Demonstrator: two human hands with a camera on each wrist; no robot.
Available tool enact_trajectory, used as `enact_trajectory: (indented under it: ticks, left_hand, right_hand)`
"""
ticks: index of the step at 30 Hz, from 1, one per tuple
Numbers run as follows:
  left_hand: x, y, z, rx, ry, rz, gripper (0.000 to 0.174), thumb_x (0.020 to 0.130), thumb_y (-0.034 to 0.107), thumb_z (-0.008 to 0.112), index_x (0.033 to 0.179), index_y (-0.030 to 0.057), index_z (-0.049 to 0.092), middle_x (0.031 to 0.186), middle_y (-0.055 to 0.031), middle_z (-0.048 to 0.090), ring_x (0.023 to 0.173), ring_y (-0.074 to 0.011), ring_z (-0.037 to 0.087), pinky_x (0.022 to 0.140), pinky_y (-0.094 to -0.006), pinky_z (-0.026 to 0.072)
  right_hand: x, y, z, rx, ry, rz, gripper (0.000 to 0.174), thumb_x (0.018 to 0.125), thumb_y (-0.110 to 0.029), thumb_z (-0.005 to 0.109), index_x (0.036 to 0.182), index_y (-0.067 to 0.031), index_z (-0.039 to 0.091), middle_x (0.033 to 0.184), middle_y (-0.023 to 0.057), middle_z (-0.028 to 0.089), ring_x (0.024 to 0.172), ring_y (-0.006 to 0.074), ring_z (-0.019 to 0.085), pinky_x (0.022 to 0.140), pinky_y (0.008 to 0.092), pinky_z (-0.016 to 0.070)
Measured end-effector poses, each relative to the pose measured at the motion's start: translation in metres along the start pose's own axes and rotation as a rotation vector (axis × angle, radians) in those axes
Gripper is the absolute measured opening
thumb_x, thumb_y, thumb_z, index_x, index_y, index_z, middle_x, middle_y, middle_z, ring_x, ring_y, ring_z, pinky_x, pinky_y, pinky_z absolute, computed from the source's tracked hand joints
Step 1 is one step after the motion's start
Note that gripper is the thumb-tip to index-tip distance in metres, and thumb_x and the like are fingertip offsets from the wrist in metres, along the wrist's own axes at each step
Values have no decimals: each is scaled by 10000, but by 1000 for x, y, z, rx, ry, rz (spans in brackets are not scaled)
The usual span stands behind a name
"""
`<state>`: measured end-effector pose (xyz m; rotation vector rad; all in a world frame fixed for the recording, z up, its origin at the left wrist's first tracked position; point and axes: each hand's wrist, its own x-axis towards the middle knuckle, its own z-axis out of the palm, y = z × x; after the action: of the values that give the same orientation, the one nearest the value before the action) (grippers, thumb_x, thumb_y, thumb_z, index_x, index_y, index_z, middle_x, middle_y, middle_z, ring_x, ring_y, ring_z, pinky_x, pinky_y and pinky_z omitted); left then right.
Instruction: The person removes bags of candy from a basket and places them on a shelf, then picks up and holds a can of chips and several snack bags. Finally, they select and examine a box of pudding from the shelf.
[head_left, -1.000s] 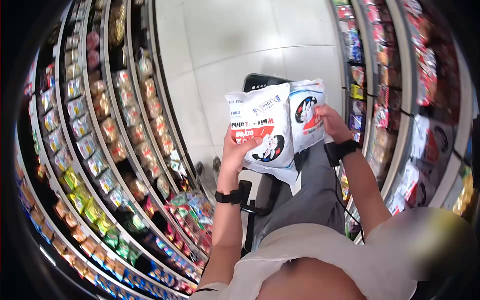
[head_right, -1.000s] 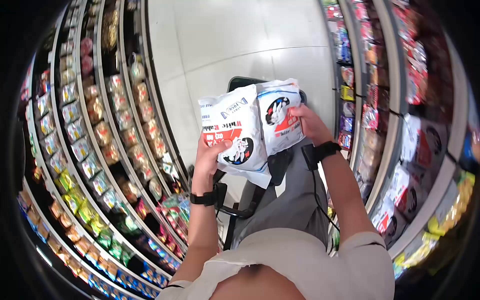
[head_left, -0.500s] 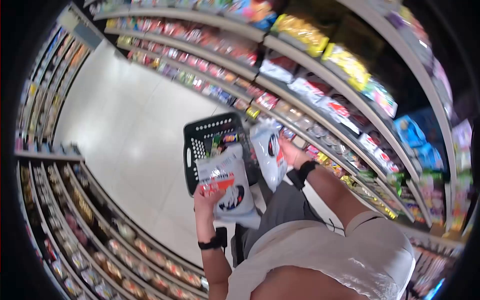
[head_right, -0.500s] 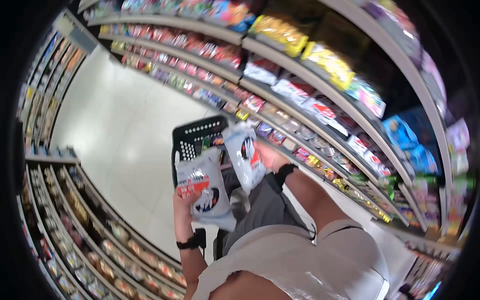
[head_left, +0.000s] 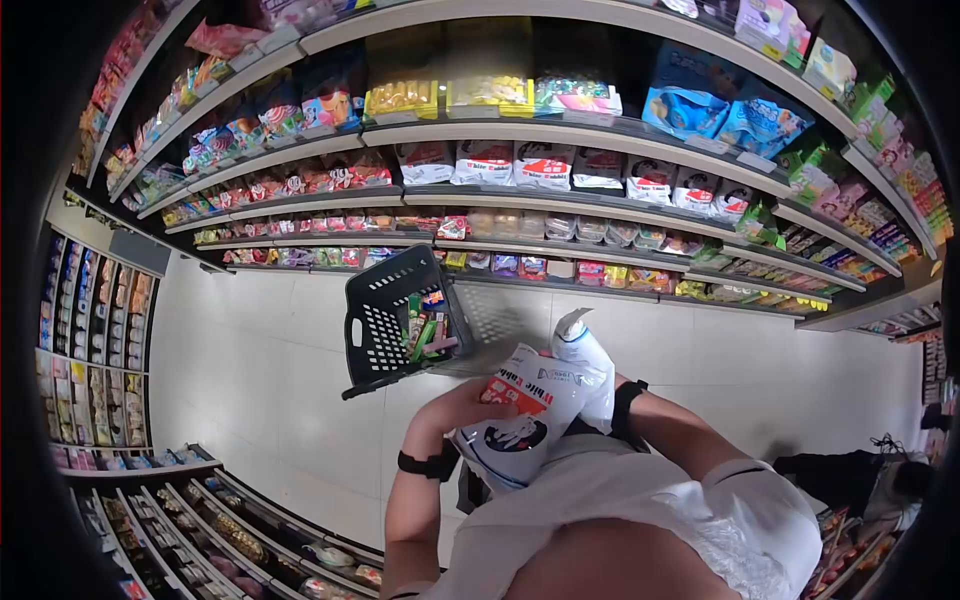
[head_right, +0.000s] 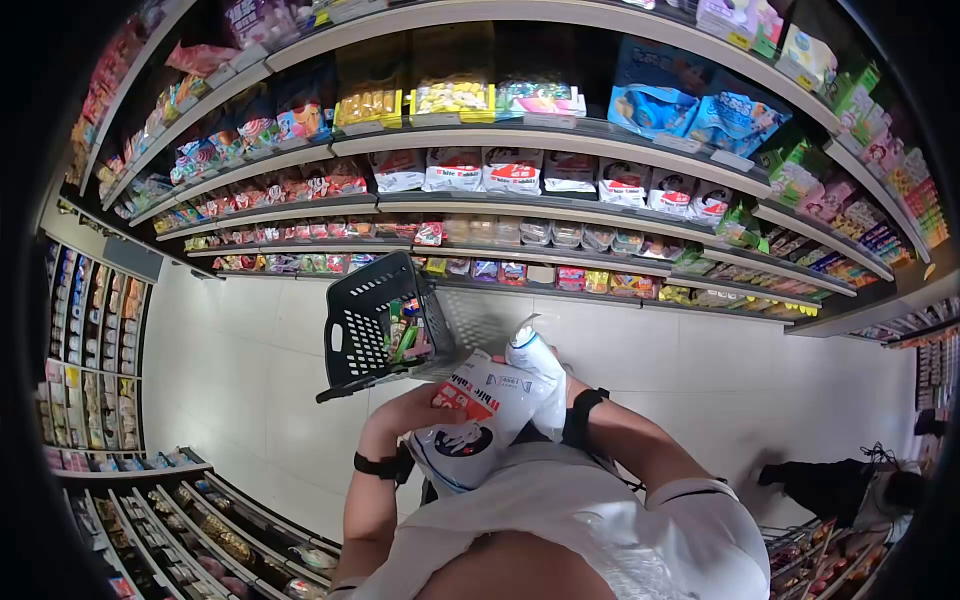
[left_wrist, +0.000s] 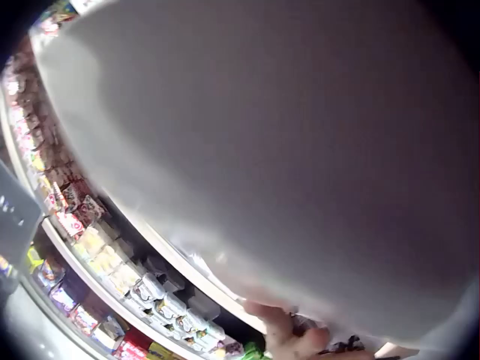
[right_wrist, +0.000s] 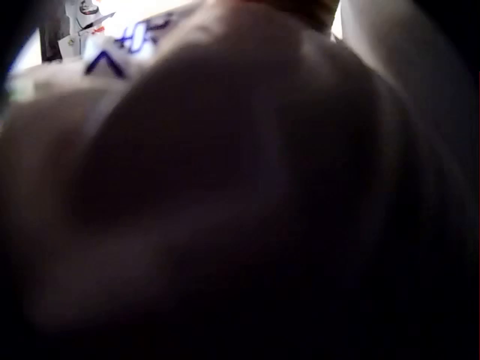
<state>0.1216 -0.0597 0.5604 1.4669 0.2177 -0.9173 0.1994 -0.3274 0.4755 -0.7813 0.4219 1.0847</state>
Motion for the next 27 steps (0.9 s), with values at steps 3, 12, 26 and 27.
enact_trajectory:
  ticks: [3,12,26,27]
  left_hand:
    - [19,31,19,35,-120,91,549,828,154,793,1307,-6,577,1184,-91,683,1058,-153,624,951,-300,485]
    - [75,37,28,-225,-429,-48,743,851,239,743,1447,-66,421,1417,-155,537,1270,-175,503,1094,-308,362]
    - [154,59,25,-1523,-380,570,1104,788,866,439,1515,39,362,1554,-186,371,1406,-380,378,1186,-525,234]
    - [152,81,17,-1418,-368,619,1096,796,858,431,1515,34,359,1553,-193,370,1406,-391,377,1185,-549,222]
  right_hand:
    - [3,-7,-76,-369,-157,-188,324,989,-301,578,1176,-56,681,1121,111,697,1029,232,666,934,407,527]
    - [-80,-60,-119,-141,-252,-123,233,951,-234,635,1053,-26,663,995,115,679,888,203,649,804,327,528]
    - [-57,-93,-78,261,251,-268,272,858,-189,739,1059,-31,646,867,110,669,728,252,669,665,339,579]
    - [-22,-81,-98,76,356,-446,456,793,-188,774,1176,8,625,964,138,695,859,283,699,766,388,589]
